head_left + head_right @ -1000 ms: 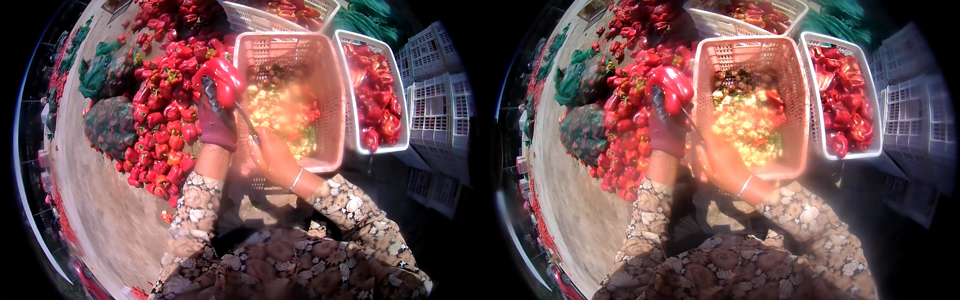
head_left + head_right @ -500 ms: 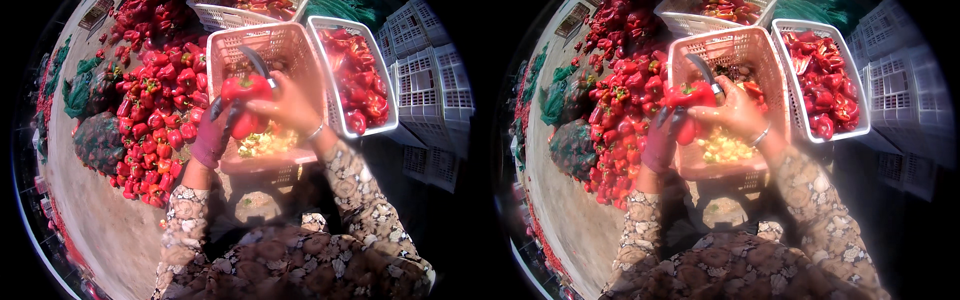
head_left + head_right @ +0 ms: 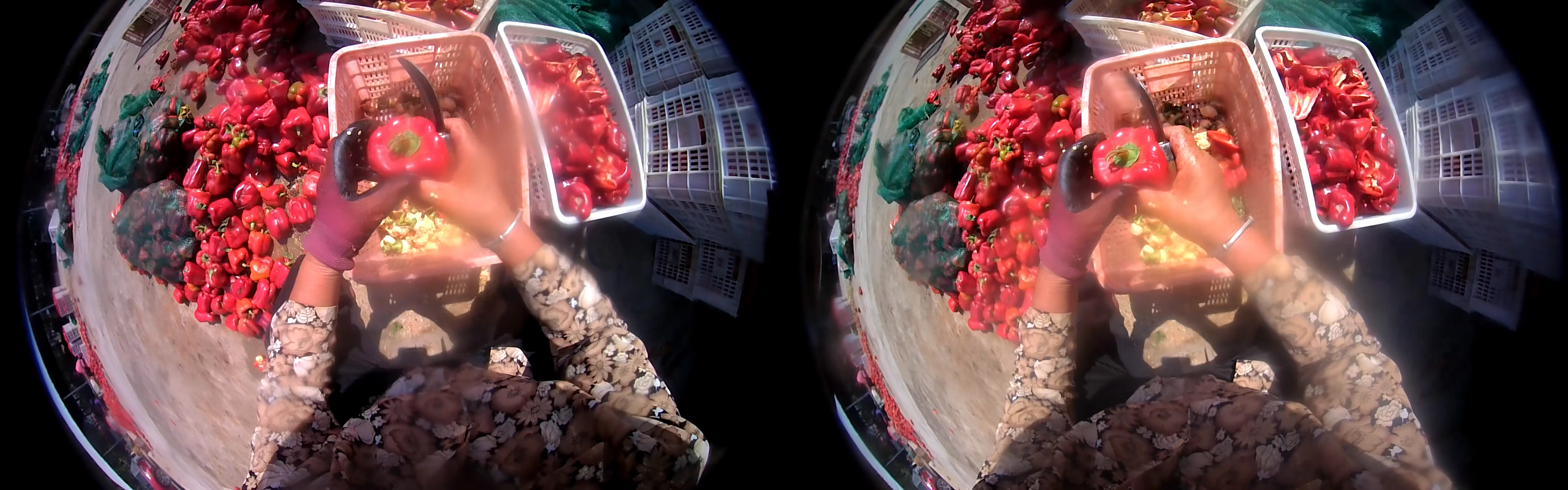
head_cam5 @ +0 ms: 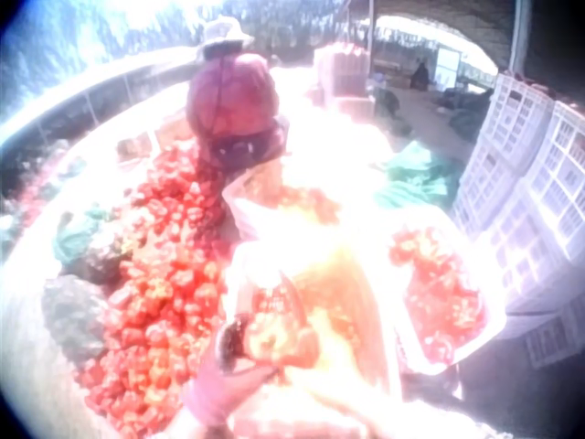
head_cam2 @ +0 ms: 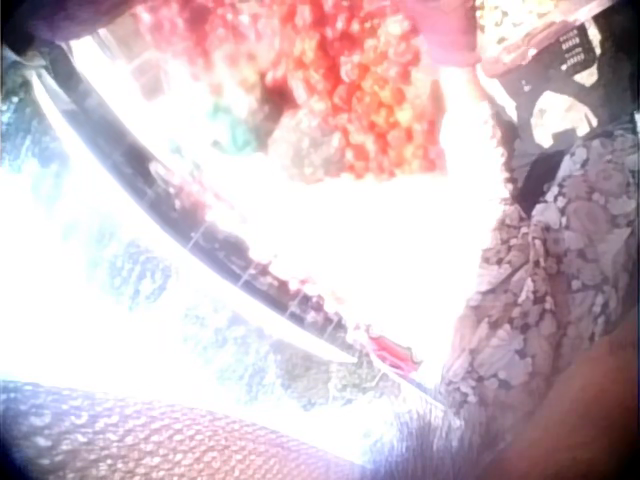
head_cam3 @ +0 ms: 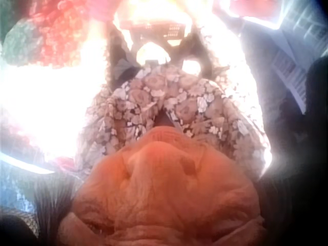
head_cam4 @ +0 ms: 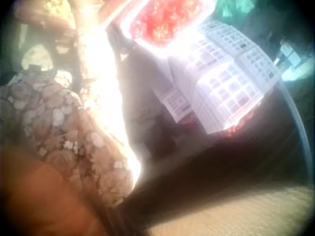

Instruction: The person picks red peppers from a large pile on the ground, removes the stems by hand, and places the peppers into a white plastic crate. The person repeats this process continuously throughout the clip.

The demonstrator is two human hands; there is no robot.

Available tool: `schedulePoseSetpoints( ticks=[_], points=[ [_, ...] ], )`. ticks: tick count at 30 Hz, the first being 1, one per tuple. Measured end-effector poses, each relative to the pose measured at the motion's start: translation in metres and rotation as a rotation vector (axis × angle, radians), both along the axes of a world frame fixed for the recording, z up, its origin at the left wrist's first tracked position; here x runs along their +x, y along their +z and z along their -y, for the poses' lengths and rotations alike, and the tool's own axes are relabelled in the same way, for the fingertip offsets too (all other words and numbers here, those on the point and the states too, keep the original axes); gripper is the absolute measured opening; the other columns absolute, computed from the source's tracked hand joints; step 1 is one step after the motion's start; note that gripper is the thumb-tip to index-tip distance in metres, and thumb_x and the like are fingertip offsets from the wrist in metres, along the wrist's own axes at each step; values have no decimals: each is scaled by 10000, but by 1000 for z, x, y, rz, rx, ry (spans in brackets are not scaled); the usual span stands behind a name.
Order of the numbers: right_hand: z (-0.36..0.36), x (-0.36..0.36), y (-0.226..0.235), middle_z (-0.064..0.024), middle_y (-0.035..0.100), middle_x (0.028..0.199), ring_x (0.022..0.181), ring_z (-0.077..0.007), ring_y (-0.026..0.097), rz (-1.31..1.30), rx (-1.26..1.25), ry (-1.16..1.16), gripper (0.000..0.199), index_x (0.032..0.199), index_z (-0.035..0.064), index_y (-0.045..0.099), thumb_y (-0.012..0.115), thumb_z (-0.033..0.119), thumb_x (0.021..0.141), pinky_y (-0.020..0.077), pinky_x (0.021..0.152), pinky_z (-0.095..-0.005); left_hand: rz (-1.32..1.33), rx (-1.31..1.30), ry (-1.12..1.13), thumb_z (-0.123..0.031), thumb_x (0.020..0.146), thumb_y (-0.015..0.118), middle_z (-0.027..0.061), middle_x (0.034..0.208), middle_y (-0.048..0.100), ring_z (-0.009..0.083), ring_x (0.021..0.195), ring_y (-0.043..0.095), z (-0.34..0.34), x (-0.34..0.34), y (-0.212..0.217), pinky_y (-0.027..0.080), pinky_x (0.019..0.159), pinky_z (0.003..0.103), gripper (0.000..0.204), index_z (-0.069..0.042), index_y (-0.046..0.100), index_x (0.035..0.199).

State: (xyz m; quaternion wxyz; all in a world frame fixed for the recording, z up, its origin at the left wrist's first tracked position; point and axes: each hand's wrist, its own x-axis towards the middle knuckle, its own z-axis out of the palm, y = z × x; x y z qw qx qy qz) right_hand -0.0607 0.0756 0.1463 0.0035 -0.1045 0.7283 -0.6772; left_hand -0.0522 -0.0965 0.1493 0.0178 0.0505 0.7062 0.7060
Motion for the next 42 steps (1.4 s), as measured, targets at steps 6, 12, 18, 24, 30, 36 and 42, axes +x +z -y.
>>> schedulePoseSetpoints(
  ticks=[6, 12, 18, 24, 30, 36, 42],
  points=[
    [-10, 4, 9, -53, 618, 1078, 980, -106, 594, 301, -192, 137, 538, 1233, 3, 493, 729, 39, 750, 512, 814, -268, -89, -92, 24, -86, 784, 773, 85, 1068, 653, 146, 958, 633, 1, 5, 0, 525, 827, 293, 511, -3, 543, 1233],
    [-17, 2, 6, -45, 631, 1058, 914, -94, 616, 446, -372, 298, 522, 1249, -3, 495, 713, 78, 782, 520, 781, -258, 57, -35, 17, -69, 854, 678, 61, 1040, 658, 113, 890, 626, 14, 7, 13, 517, 796, 273, 360, 14, 572, 1188],
    [-15, 3, 9, -66, 630, 1060, 886, -97, 624, 483, -319, 257, 550, 1270, -1, 466, 713, 97, 788, 532, 717, -250, 116, 73, 36, -43, 905, 623, 46, 1034, 649, 98, 893, 606, 14, 4, 19, 503, 796, 251, 255, 17, 587, 1151],
    [3, 3, 0, -67, 627, 989, 852, -134, 631, 85, -109, -156, 528, 1161, 5, 488, 753, 46, 706, 533, 701, -297, -14, 56, 346, -28, 897, 653, 58, 1033, 652, 95, 926, 606, 8, -1, -1, 510, 802, 237, 219, 20, 603, 1105],
    [11, 3, -12, -159, 646, 978, 867, -304, 652, -197, 266, -229, 623, 1148, 26, 505, 828, 159, 633, 516, 754, -381, 194, 297, 142, -67, 907, 641, 58, 1060, 653, 108, 954, 617, -15, 20, 2, 499, 836, 237, 283, 18, 601, 1174],
    [14, 13, -26, -176, 583, 960, 711, -391, 605, -403, 611, -107, 659, 1233, 37, 452, 791, 204, 693, 463, 592, -493, 453, 368, 57, -135, 929, 617, 89, 1127, 609, 154, 1044, 597, -6, 5, 0, 493, 891, 276, 337, 26, 569, 1222],
    [12, 6, -23, -154, 591, 919, 717, -383, 613, -403, 548, 50, 674, 1217, 55, 454, 825, 259, 691, 486, 613, -467, -149, -260, -157, -183, 951, 586, 108, 1116, 593, 163, 969, 616, 21, 7, -27, 497, 862, 288, 270, 5, 635, 1138]
  ],
)
